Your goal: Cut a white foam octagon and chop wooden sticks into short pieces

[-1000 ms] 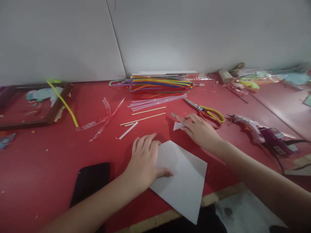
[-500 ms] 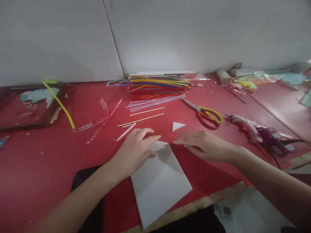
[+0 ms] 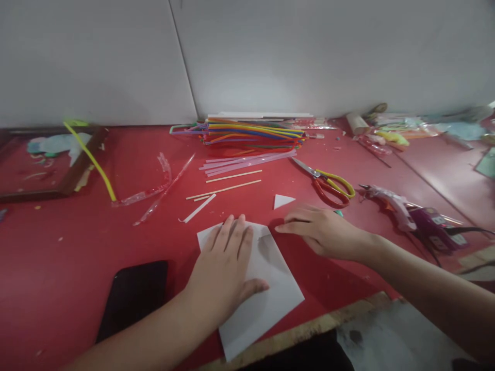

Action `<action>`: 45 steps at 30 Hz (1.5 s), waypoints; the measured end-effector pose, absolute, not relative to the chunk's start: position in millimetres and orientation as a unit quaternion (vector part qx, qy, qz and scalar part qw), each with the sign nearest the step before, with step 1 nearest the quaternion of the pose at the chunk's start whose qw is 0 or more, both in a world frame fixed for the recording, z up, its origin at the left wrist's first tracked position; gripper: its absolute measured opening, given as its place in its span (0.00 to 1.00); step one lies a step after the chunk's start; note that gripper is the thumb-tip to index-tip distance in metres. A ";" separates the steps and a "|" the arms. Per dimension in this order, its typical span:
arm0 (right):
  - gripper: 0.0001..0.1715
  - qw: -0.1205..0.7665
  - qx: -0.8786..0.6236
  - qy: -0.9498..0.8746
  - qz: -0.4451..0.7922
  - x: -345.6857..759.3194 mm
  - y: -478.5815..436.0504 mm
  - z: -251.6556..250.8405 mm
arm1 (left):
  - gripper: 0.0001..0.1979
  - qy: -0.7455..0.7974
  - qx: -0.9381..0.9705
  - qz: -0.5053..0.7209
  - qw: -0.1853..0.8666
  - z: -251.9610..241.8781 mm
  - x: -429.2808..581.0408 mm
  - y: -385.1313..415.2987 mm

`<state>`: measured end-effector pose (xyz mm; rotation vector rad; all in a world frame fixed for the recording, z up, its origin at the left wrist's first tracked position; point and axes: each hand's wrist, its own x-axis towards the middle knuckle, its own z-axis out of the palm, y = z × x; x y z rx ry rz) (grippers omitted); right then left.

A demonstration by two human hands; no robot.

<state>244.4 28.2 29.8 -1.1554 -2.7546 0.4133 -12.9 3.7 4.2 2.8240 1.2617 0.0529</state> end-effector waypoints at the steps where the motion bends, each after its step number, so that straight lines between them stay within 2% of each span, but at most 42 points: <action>1: 0.29 0.063 -0.382 -0.912 0.137 244.1 28.2 29.6 | 0.49 0.408 0.912 0.017 0.021 2.1 -13.4 3.4; 14: 0.27 0.069 -0.354 -0.923 0.134 242.8 32.5 27.7 | 0.44 0.407 0.913 0.029 0.013 -11.6 -18.1 -0.9; 45: 0.27 0.102 -0.322 -0.935 0.112 246.7 38.5 17.0 | 0.46 0.393 0.918 0.040 -0.019 -14.2 -18.3 -0.5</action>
